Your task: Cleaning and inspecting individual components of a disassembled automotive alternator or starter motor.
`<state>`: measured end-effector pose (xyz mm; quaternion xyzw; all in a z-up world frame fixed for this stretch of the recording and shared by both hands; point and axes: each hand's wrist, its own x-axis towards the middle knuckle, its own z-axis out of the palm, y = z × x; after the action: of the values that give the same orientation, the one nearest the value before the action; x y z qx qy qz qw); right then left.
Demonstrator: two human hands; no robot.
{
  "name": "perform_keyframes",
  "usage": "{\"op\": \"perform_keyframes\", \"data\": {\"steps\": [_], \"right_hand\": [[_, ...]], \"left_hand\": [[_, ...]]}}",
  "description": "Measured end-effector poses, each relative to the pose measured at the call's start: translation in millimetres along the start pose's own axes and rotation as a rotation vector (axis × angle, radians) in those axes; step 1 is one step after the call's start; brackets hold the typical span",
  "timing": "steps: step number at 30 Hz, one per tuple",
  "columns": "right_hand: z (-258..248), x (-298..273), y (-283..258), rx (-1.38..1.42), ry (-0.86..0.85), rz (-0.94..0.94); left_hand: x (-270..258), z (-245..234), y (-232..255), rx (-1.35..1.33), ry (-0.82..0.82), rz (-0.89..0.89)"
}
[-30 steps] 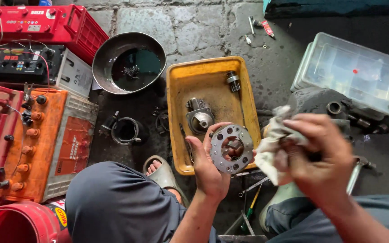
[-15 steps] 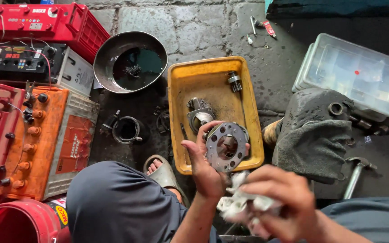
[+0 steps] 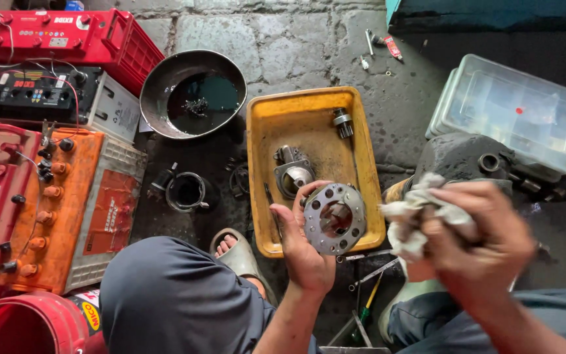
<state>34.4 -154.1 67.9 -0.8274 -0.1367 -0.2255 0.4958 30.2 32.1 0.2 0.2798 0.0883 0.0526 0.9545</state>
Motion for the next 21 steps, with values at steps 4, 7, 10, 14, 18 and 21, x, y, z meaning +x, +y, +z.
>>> {"op": "perform_keyframes", "data": {"steps": [4,7,10,14,18,21], "right_hand": [[39,-36,-9,-0.096,-0.176,-0.081],[49,-51,-19,-0.032,-0.318,-0.192],[46,-43,-16,-0.003,-0.358,-0.172],[37,-29,-12,0.069,-0.206,0.136],[41,-21,-16,0.04,-0.132,0.092],[48,-21,-20,-0.004,-0.22,0.097]], "left_hand": [[-1,0,0,-0.008,-0.009,-0.007],[4,-6,-1,-0.042,0.059,-0.001],[5,-34,-17,-0.375,-0.106,0.038],[6,-17,-4,-0.23,0.172,0.05],[2,-3,-2,-0.249,0.17,0.052],[-2,0,-7,-0.172,0.17,0.104]]}}
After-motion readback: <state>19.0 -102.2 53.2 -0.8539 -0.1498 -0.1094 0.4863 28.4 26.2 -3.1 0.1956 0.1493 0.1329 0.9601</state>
